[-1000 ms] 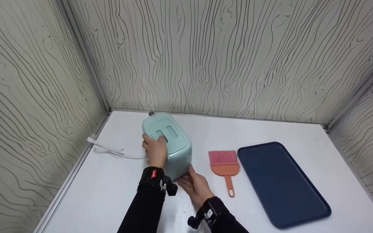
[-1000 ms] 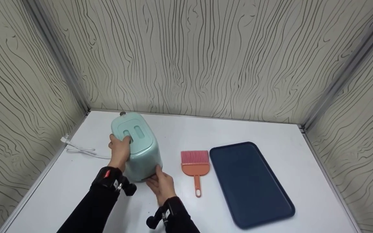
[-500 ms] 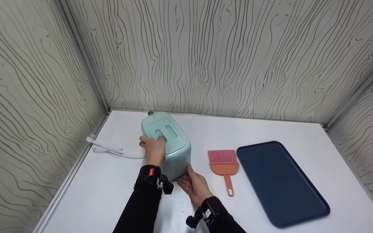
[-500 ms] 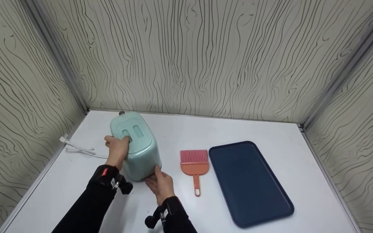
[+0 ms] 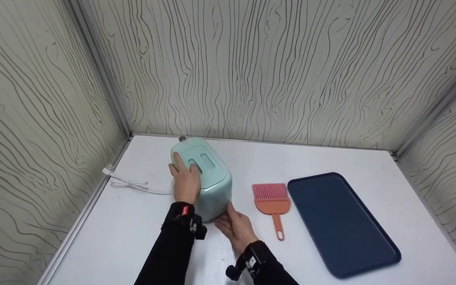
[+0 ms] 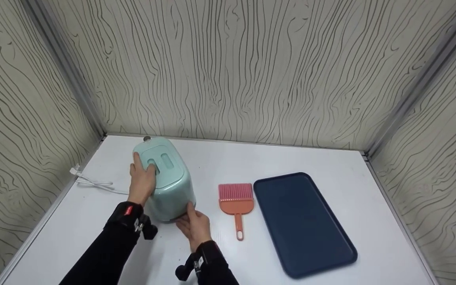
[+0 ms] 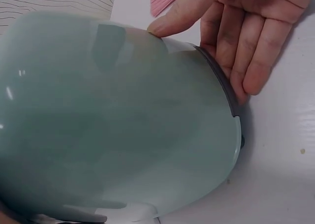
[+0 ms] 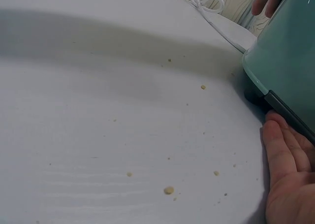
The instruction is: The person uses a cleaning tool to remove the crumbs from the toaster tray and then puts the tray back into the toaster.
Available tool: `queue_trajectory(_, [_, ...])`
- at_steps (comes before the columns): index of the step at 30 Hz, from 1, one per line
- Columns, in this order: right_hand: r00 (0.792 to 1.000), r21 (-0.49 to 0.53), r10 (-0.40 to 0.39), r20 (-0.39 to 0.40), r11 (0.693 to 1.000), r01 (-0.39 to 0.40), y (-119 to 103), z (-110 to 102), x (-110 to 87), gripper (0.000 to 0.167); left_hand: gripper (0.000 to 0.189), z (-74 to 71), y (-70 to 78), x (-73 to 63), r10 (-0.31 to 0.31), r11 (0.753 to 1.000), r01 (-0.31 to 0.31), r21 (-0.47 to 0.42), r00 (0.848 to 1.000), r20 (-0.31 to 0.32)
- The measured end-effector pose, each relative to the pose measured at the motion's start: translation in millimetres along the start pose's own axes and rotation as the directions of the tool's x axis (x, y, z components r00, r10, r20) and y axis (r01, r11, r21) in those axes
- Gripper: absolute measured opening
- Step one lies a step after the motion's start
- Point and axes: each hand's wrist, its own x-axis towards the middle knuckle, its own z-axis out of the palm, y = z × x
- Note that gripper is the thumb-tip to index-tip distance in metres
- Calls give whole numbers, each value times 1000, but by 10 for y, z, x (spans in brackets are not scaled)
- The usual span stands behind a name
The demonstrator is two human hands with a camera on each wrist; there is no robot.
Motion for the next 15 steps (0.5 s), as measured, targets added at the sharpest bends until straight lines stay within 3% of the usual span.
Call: queue_trajectory(15, [1000, -17, -8, -17, 1000, 8, 9, 19, -10, 61, 69, 12, 9, -7, 13, 1000, -12, 20, 999, -32])
